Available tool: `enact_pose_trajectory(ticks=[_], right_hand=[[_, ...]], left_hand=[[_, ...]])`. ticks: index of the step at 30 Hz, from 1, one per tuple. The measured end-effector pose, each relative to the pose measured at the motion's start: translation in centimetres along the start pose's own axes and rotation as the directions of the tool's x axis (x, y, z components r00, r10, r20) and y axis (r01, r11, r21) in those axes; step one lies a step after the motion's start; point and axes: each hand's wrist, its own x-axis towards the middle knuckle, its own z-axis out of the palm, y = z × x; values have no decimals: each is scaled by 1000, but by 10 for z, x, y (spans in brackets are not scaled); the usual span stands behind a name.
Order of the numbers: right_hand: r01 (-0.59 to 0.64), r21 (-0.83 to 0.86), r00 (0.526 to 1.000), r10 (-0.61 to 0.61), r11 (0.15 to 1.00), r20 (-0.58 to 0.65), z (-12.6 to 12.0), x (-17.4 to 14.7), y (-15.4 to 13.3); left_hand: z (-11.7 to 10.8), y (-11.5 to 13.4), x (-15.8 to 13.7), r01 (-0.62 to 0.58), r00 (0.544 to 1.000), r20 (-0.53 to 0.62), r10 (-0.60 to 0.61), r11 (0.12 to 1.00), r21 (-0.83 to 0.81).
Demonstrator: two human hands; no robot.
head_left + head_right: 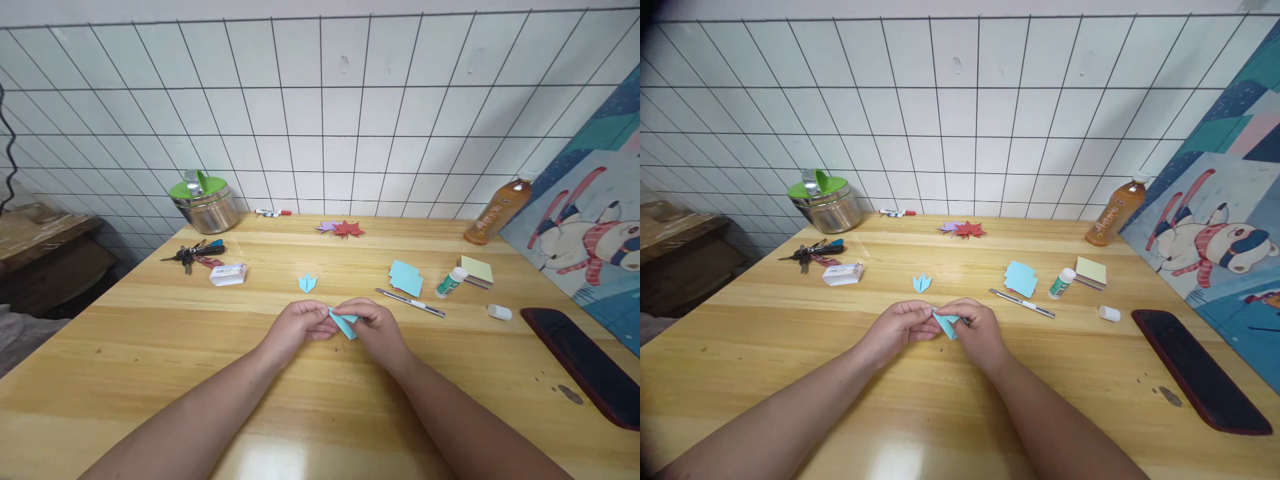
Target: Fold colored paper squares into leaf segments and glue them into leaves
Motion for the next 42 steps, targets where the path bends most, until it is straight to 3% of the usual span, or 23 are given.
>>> enact_pose_trajectory(ticks=[4, 8, 14, 16, 20, 23, 26, 32, 35, 42], right_hand=[[-68, 26, 998, 68, 997, -3, 0, 0, -2], [-160, 160, 987, 157, 974, 28, 2, 0, -2], [-380, 281, 925, 368, 881, 97, 2, -1, -1], [-431, 303, 902, 413, 850, 125, 0, -2, -3], [-448, 396, 894, 392, 802, 217, -4, -4, -10], [-480, 304, 877, 447, 823, 174, -2, -3, -12], [-449, 177, 893, 438, 876, 99, 2, -1, -9], [-364, -5, 932, 364, 932, 1, 2, -1, -2], [-320, -107, 947, 320, 941, -19, 1, -1, -3], [-312, -146, 950, 314, 939, -11, 2, -1, -5]], left_hand=[[-1, 3, -1, 32, 999, 17, -31, 999, -35], [-2, 4, -1, 51, 999, 5, -51, 999, -6], [-1, 5, -2, 44, 999, -11, -44, 998, 49], [-1, 6, -2, 30, 999, -31, -26, 994, 103], [0, 5, 0, -78, 993, -62, 101, 950, 303], [0, 2, 0, -148, 982, -48, 181, 908, 393], [1, 1, 0, -155, 981, -47, 191, 899, 410], [1, 4, -1, -41, 996, -56, 64, 938, 345], [0, 5, 0, -56, 996, -50, 81, 926, 373], [-5, -1, 3, -145, 987, 6, 162, 861, 487]])
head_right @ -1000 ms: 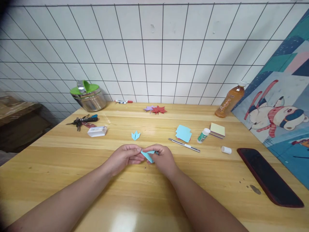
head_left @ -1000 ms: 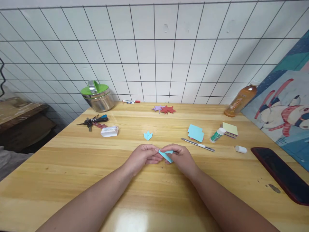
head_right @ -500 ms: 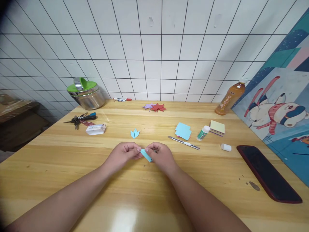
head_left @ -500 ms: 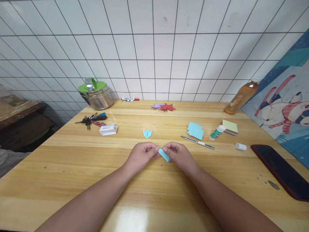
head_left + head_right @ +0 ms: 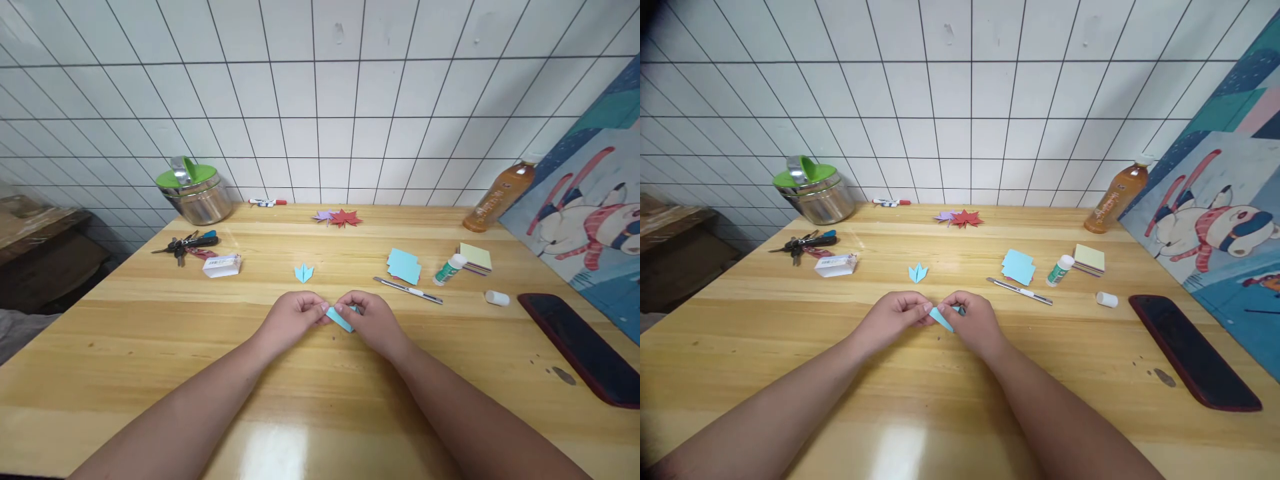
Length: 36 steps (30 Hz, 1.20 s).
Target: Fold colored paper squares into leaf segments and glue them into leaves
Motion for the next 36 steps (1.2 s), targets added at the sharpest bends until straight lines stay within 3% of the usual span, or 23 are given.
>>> enact_pose_trajectory(ticks=[9, 17, 24, 30, 36], right_hand=[[-22, 20, 1000, 22, 1000, 10, 0, 0, 2], [-33, 22, 999, 33, 999, 3, 0, 1, 3], [78, -176, 996, -86, 981, -36, -1, 0, 0], [104, -246, 993, -113, 964, -25, -4, 0, 2], [116, -284, 992, -123, 952, -7, -5, -2, -1]], left_hand=[[2, 2, -1, -61, 996, -48, 72, 980, 190], [1, 3, -3, -159, 976, -64, 207, 887, 434], [-4, 4, -1, -168, 986, 36, 166, 932, 322], [-12, 4, 2, -40, 998, -39, 44, 996, 85], [-11, 2, 2, -121, 993, 14, 121, 960, 252]])
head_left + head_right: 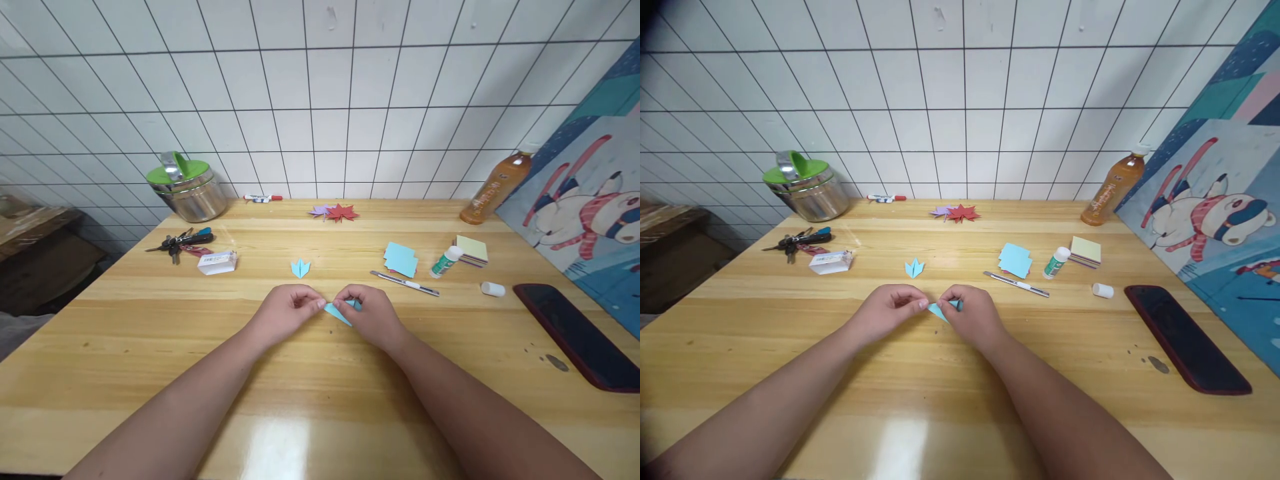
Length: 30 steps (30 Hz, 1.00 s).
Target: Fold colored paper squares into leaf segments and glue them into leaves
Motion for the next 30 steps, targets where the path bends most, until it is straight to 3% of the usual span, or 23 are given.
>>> enact_pose_trajectory(ticks=[9, 25, 30], right_hand=[[87, -54, 996, -86, 995, 32, 1, 0, 1], [113, -49, 993, -111, 992, 50, 1, 0, 2], [105, -48, 993, -102, 993, 51, 3, 0, 2]], left_hand=[[0, -3, -1, 63, 991, 114, -71, 995, 72], [-1, -5, 0, 128, 978, 186, -97, 979, -160], [0, -6, -1, 89, 985, 150, -82, 995, -42]])
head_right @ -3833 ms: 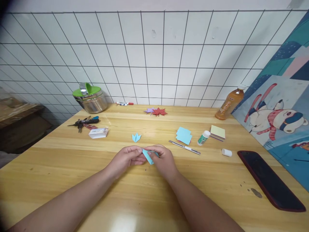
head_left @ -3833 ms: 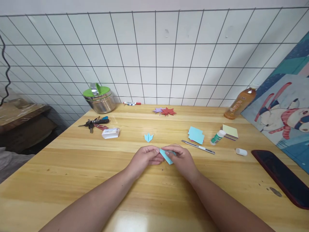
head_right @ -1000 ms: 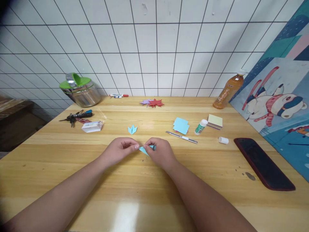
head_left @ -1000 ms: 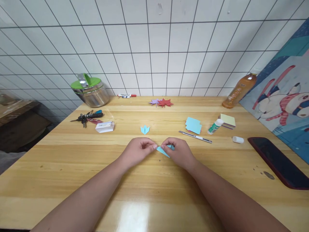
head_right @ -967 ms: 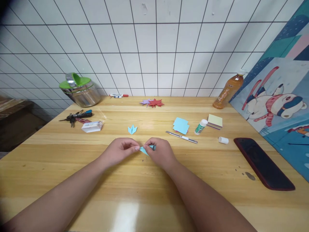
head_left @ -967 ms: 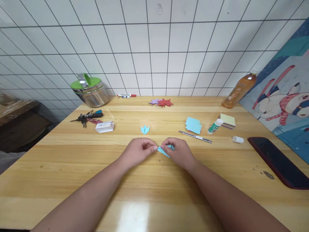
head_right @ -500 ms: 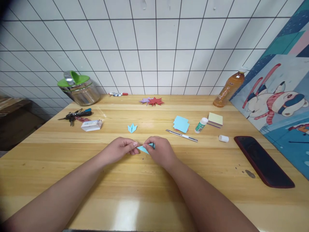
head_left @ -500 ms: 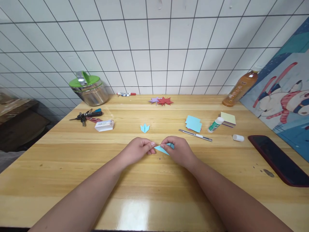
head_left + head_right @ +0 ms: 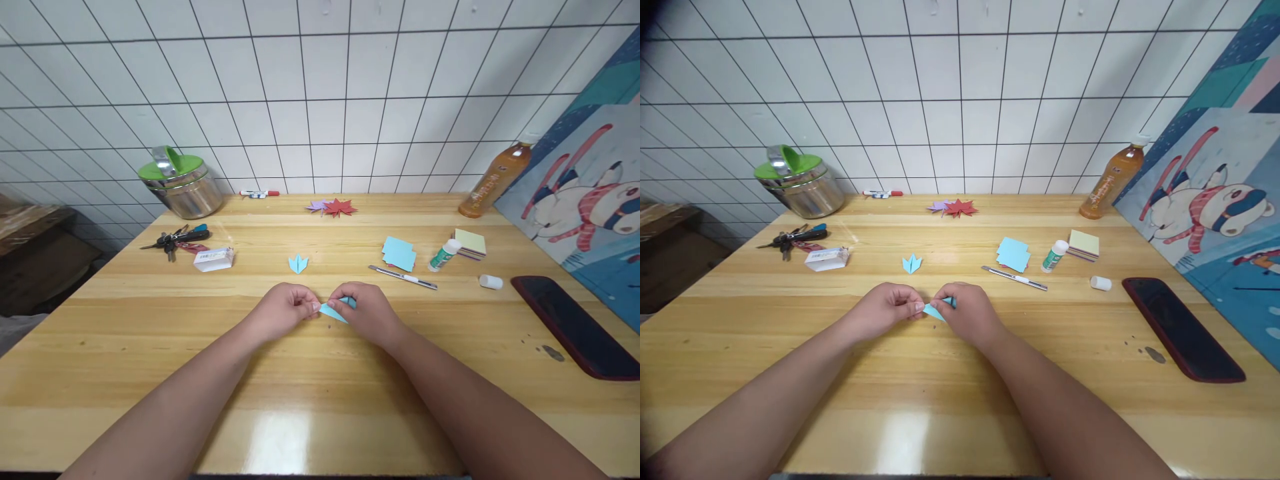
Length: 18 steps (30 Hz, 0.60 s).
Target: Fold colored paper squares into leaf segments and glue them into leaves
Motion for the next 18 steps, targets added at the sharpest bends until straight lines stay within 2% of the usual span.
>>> enact_pose_trajectory(ticks=[5, 11, 18], right_hand=[[-44, 25, 999, 44, 999, 10, 0, 0, 0], [-32, -3, 999, 32, 999, 12, 1, -1, -2], [-51, 57, 999, 50, 997, 21, -1, -2, -2]], left_hand=[[1, 0, -1, -109, 988, -78, 134, 958, 267], [4, 7, -5, -157, 978, -71, 196, 917, 368], [4, 17, -6, -214, 972, 15, 234, 861, 461]])
